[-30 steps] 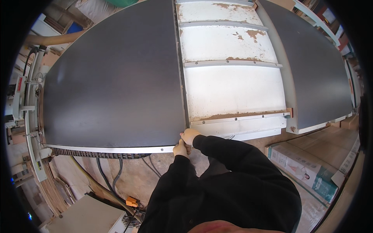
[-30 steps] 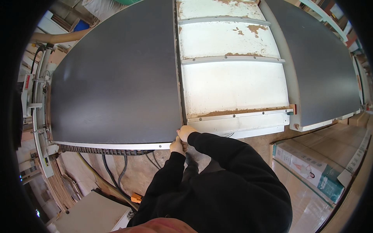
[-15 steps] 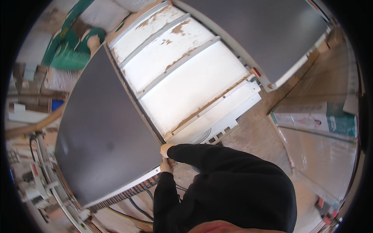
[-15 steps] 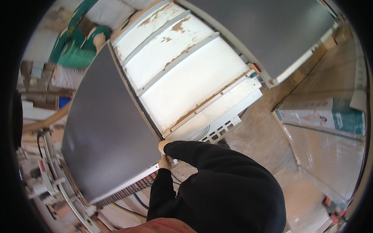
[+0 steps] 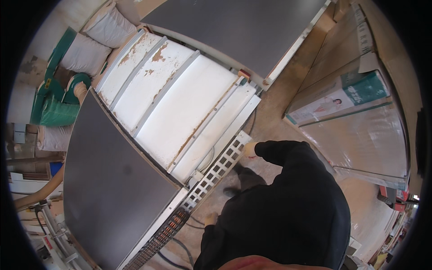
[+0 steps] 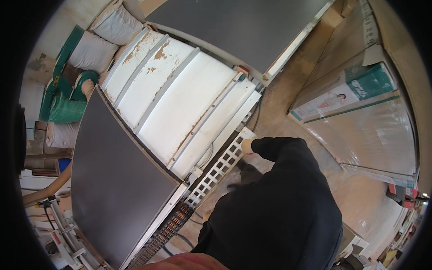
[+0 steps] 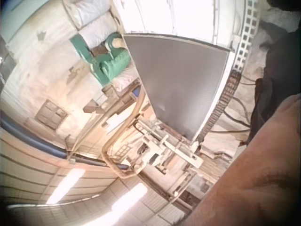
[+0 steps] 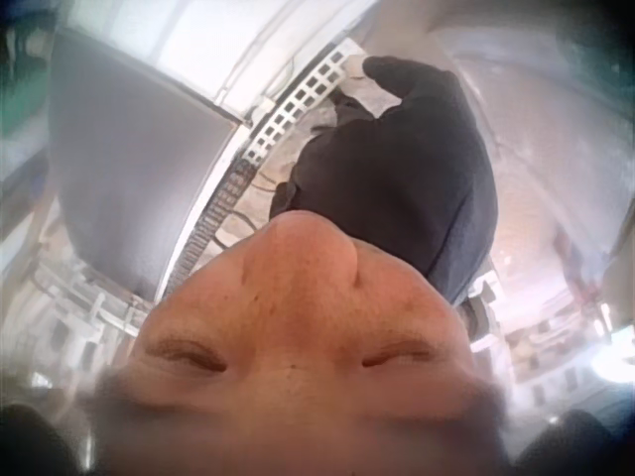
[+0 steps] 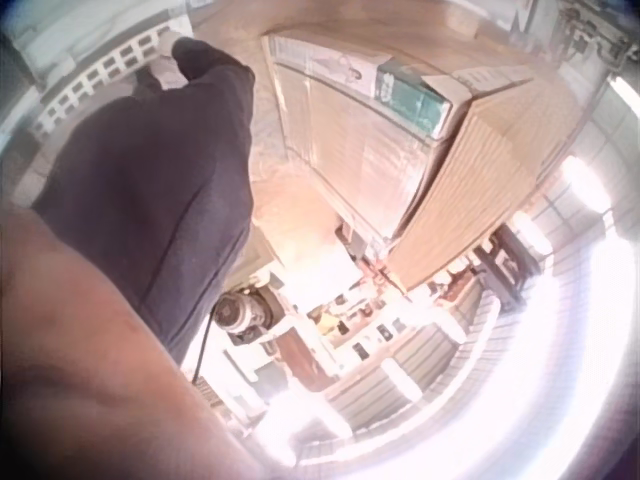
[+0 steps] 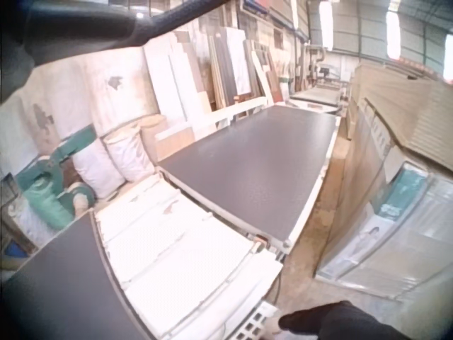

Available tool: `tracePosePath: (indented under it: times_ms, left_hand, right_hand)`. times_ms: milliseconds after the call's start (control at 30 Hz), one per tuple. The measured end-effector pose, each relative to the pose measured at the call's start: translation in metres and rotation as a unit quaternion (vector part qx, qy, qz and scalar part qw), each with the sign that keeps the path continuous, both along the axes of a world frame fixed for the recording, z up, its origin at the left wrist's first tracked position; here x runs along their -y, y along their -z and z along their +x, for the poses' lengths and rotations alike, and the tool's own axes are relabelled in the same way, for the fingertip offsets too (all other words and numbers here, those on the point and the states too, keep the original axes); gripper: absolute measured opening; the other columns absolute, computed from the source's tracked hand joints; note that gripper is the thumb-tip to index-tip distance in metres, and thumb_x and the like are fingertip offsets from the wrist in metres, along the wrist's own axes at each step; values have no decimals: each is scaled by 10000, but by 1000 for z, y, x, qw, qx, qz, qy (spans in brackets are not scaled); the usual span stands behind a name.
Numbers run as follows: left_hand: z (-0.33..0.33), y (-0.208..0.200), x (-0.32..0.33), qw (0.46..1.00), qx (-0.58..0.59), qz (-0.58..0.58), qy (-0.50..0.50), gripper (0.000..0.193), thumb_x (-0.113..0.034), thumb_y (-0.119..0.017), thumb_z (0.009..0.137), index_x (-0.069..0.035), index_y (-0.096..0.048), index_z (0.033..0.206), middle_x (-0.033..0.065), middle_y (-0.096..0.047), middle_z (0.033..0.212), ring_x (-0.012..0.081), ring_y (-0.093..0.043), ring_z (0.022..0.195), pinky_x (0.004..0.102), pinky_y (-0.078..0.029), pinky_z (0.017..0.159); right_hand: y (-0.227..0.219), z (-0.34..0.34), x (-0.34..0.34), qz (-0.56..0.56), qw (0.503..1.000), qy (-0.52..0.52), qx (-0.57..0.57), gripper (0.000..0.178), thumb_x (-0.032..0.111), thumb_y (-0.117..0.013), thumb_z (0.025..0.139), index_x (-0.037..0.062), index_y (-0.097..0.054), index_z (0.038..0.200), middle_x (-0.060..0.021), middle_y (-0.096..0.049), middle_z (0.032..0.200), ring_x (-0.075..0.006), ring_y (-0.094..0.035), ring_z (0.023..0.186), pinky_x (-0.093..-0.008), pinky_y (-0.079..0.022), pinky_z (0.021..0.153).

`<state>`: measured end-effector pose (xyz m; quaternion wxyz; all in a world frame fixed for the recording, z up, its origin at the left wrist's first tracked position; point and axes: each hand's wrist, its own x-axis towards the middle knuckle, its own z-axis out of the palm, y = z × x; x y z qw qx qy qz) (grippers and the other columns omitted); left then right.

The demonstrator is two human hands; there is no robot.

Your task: The person repeatedly picks up dark rectangular panels from a stack and places them onto a large flatbed table, then returns to the stack to repeat the process. The person also handles a printed label strip and interacts with a control panel computer.

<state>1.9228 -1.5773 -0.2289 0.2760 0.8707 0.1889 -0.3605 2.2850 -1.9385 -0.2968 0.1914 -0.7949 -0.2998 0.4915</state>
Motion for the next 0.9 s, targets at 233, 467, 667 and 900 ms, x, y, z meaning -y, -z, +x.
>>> tracePosePath:
  times_ms: [233, 467, 667, 900]
  left_hand:
    - [-61, 50, -28, 999, -9, 35, 24, 455, -439, -516, 929, -59, -766, 919, 195, -755, 899, 339, -732, 836, 461, -543, 765]
    - [-142, 77, -40, 879, 127, -112, -447, 455, -428, -649, 879, 12, -762, 866, 152, -711, 708, 238, -695, 681, 402, -520, 651]
    - [-322, 70, -43, 900, 13, 16, -436, 478, -445, -658, 899, 22, -758, 877, 154, -740, 777, 278, -703, 727, 443, -521, 673]
    - [-505, 64, 40, 817, -110, 84, -560, 447, -428, -602, 917, -51, -742, 1112, 182, -698, 1125, 342, -659, 1053, 463, -503, 881]
  right_hand:
    - [-62, -55, -40, -122, 978, -19, 165, 389, 365, -693, 775, 42, -794, 968, -210, -755, 967, -396, -724, 971, -482, -574, 829]
    - [-88, -205, -180, -41, 978, -178, 99, 346, 290, -613, 821, 12, -775, 950, -223, -743, 981, -398, -710, 936, -502, -545, 810]
    - [-43, -289, -193, -44, 886, -440, 137, 331, 298, -566, 905, 55, -779, 980, -215, -742, 1008, -414, -693, 956, -505, -526, 839]
    - [-16, -278, -214, -189, 834, -513, 66, 338, 288, -616, 837, 56, -806, 992, -218, -755, 993, -395, -721, 966, -513, -546, 840]
